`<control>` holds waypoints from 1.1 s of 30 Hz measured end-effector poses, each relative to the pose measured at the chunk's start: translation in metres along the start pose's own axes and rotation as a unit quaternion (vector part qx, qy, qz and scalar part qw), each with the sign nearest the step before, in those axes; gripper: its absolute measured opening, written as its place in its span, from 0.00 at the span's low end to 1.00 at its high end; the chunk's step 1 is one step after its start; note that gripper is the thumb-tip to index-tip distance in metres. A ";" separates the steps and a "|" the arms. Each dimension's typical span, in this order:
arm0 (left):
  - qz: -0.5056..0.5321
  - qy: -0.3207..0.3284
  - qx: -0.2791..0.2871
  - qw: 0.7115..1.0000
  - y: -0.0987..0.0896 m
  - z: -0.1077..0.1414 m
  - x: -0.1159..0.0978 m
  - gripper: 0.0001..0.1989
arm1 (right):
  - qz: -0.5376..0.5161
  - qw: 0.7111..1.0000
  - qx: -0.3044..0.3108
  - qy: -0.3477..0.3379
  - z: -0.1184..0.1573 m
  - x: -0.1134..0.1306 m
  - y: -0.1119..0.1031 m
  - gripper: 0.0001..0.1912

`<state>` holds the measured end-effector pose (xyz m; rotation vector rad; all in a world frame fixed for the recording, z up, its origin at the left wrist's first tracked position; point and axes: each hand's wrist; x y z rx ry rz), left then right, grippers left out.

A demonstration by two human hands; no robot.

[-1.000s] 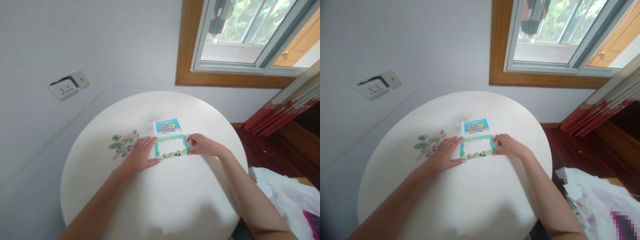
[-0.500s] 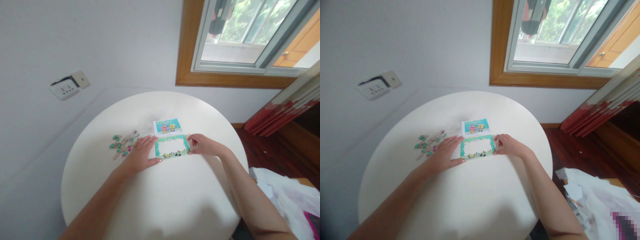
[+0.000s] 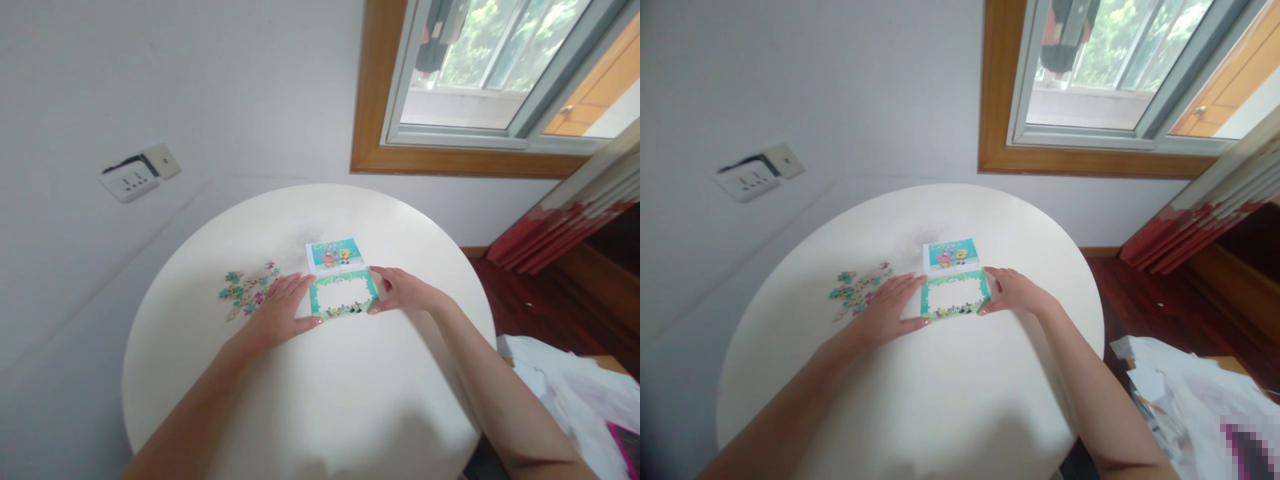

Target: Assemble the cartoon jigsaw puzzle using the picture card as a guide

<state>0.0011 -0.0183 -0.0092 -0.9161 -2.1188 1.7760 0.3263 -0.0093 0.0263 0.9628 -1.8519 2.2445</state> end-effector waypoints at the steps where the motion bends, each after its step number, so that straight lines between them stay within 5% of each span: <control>1: 0.000 0.001 0.001 1.000 0.000 0.000 0.000 0.41 | 0.006 1.000 0.000 -0.003 0.000 0.001 0.000 0.54; 33: -0.002 0.008 -0.003 1.000 -0.001 0.000 0.002 0.42 | 0.027 0.999 -0.002 -0.019 -0.001 0.006 -0.001 0.52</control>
Point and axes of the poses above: each hand's wrist, its own z-axis away from the middle knuckle, its own y-axis out of the palm, x = y × z, and after that the axes turned 4 degrees about -x, right-handed
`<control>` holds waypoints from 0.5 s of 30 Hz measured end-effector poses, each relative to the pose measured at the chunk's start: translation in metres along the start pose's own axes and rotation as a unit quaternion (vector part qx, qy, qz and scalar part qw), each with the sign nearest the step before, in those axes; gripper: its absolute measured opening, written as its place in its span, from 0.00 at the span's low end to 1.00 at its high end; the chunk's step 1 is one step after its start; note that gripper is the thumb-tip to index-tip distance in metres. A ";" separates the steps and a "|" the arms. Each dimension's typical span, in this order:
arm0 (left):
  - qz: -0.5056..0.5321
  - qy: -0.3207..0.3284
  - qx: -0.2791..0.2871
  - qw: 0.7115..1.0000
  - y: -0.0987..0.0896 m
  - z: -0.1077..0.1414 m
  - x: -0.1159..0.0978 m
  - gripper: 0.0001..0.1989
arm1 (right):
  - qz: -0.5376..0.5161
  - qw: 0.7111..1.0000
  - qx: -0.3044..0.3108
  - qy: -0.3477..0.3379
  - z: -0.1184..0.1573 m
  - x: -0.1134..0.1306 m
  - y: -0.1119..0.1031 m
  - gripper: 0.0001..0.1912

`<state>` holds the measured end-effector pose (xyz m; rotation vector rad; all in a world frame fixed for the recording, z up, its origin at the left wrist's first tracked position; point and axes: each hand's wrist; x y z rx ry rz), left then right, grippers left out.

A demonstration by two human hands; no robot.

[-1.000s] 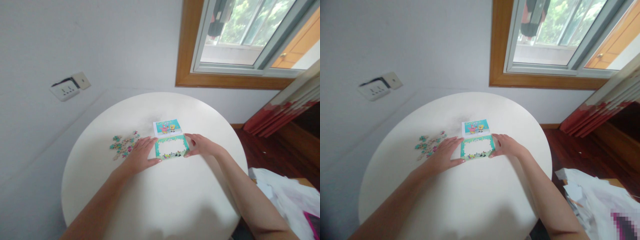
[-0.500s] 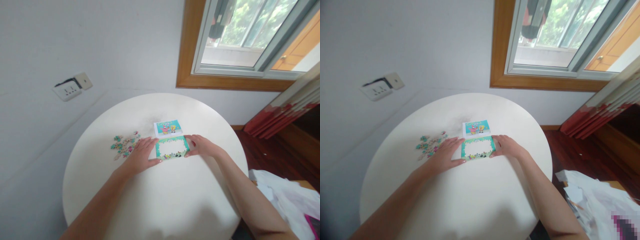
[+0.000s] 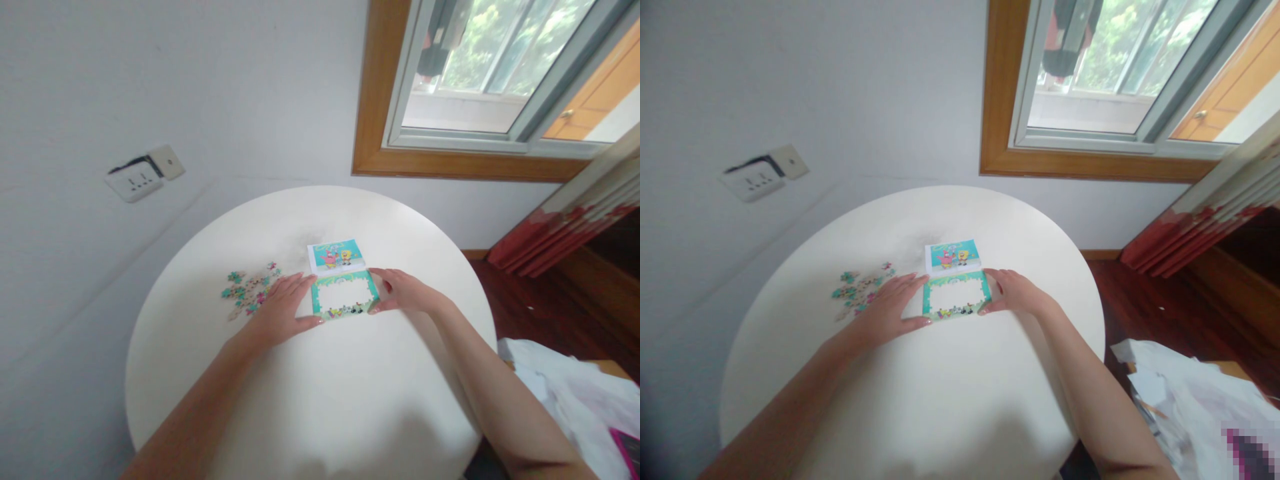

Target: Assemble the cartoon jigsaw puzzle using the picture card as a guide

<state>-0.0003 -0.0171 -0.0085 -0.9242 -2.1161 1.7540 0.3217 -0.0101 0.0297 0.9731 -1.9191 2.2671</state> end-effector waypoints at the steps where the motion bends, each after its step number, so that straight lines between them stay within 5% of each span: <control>1: 0.000 -0.001 0.000 1.000 0.000 0.000 0.000 0.41 | -0.002 1.000 0.001 0.001 0.000 0.000 0.000 0.52; 15: -0.011 -0.008 0.006 1.000 -0.001 0.000 0.002 0.42 | 0.013 1.000 -0.003 0.002 -0.001 -0.002 0.002 0.48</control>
Point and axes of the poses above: each hand's wrist, its own z-axis away from the middle knuckle, its own y-axis out of the palm, x = y × z, and after that the axes turned 4 degrees about -x, right-handed
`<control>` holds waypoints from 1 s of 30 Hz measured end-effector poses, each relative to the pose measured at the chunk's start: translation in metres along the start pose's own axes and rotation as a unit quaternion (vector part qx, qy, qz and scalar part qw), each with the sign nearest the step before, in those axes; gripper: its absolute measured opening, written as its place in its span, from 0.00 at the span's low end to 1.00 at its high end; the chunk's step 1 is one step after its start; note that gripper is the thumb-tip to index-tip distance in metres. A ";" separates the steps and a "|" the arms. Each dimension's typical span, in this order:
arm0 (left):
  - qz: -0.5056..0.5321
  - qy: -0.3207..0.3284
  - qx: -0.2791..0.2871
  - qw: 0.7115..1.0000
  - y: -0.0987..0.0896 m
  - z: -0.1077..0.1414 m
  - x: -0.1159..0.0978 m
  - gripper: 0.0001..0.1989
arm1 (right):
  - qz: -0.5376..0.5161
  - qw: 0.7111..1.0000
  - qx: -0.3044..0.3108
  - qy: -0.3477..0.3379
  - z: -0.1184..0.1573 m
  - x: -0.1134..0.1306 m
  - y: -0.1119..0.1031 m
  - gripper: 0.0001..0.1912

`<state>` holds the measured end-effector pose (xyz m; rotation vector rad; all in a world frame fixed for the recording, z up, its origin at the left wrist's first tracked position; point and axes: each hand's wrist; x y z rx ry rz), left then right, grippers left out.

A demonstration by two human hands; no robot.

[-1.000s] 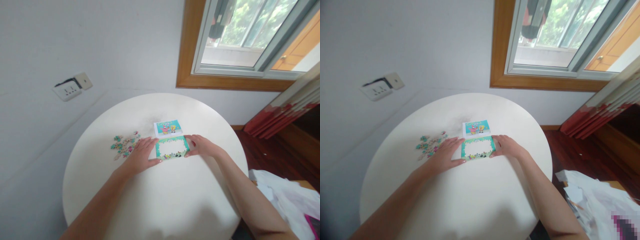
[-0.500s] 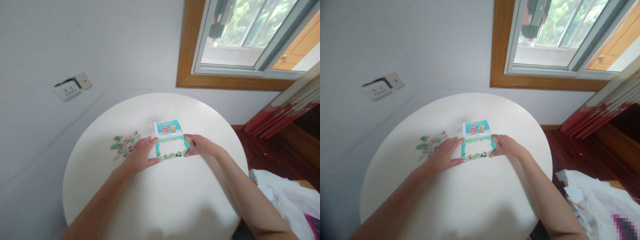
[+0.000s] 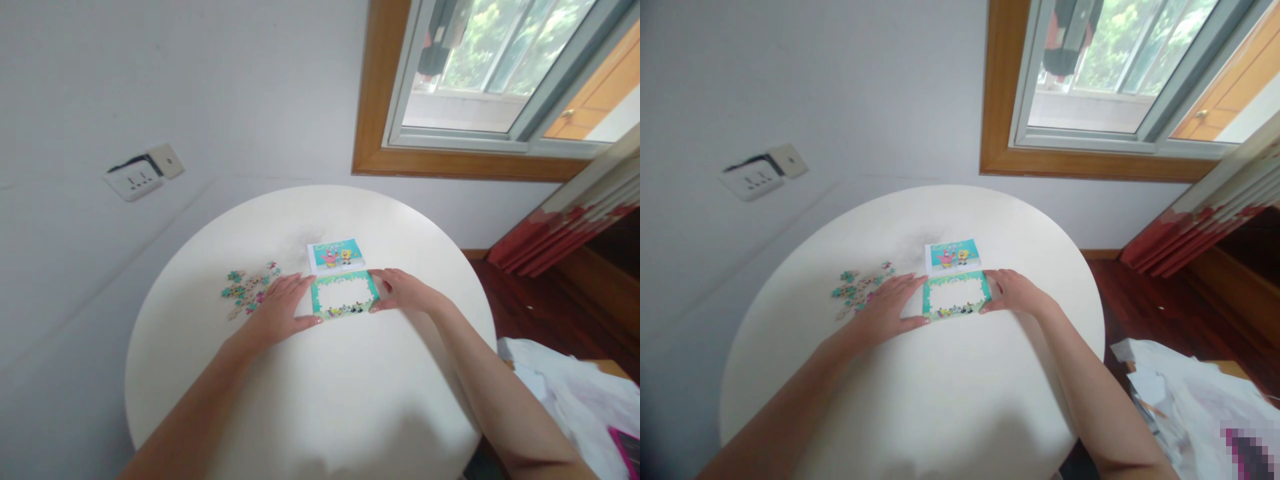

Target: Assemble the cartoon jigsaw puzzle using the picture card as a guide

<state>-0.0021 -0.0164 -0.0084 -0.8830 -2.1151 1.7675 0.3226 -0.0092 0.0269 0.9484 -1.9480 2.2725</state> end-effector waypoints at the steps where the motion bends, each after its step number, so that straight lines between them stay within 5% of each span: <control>1: 0.001 0.000 0.000 1.000 0.000 0.000 0.000 0.42 | -0.001 1.000 0.001 0.000 0.000 0.000 0.000 0.48; 24: 0.002 0.002 -0.007 1.000 0.001 0.000 0.000 0.41 | 0.000 1.000 -0.010 -0.006 0.001 -0.004 0.003 0.47; 30: -0.035 -0.028 -0.083 0.996 -0.020 0.002 0.024 0.21 | -0.036 0.998 -0.037 0.027 -0.001 -0.005 0.007 0.39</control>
Point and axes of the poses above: each hand's wrist, its own z-axis away from the middle knuckle, its own y-axis out of the palm, x = y × z, and after that the axes turned 4 degrees about -x, right-handed
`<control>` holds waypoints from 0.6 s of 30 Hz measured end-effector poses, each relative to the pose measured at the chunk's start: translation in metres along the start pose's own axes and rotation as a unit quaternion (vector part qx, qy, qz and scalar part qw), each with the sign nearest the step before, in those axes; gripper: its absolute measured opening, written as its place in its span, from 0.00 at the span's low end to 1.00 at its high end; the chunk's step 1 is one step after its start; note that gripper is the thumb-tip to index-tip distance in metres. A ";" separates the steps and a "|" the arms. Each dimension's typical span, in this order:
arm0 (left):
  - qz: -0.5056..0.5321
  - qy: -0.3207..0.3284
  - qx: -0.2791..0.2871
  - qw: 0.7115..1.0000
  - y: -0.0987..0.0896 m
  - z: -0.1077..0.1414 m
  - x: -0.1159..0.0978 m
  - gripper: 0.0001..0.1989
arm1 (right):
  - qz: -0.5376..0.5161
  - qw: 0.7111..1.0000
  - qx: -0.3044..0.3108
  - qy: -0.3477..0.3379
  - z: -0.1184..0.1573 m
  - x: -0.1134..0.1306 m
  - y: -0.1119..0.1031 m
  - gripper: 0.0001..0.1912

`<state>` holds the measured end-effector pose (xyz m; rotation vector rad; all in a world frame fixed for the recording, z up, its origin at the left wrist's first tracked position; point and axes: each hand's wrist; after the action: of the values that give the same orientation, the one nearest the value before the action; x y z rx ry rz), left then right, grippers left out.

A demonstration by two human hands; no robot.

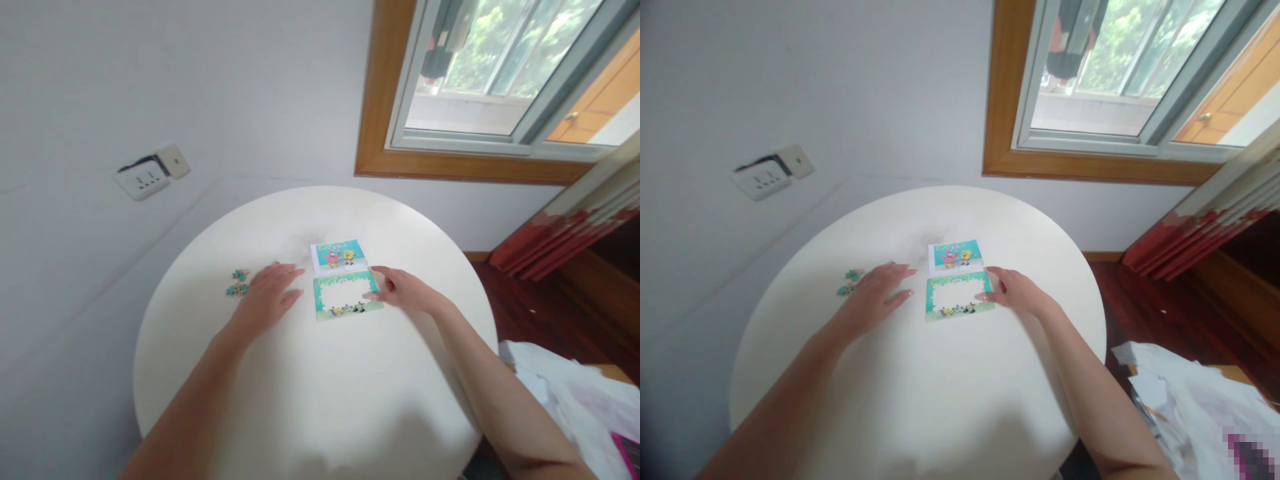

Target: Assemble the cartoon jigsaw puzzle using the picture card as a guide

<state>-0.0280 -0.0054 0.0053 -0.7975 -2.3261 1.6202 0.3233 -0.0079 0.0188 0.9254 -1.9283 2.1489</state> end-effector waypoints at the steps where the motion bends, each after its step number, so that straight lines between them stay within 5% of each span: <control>1: -0.015 -0.024 -0.006 1.000 -0.006 0.000 0.007 0.16 | -0.006 1.000 -0.006 0.001 0.000 0.001 0.001 0.38; 6: -0.099 -0.182 -0.017 0.978 -0.025 0.003 0.033 0.15 | -0.003 1.000 -0.016 0.004 0.001 0.003 0.002 0.33; 12: -0.108 -0.227 -0.021 0.968 -0.024 0.005 0.033 0.15 | 0.032 0.997 -0.066 0.002 -0.004 0.005 0.000 0.21; 15: -0.109 -0.239 -0.015 0.965 -0.025 0.005 0.033 0.17 | 0.068 0.989 -0.122 -0.050 -0.017 0.021 0.002 0.16; 18: -0.108 -0.254 -0.009 0.961 -0.025 0.006 0.032 0.18 | 0.090 0.979 -0.096 -0.157 -0.040 0.049 0.008 0.14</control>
<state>-0.0654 0.0010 0.0212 -0.1185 -2.6400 1.8719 0.2656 0.0124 0.0365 1.1492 -2.4024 1.9519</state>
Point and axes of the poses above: each hand's wrist, its own z-axis away from the middle knuckle, its own y-axis out of the palm, x = y × z, and after that the axes turned 4 degrees about -x, right-handed
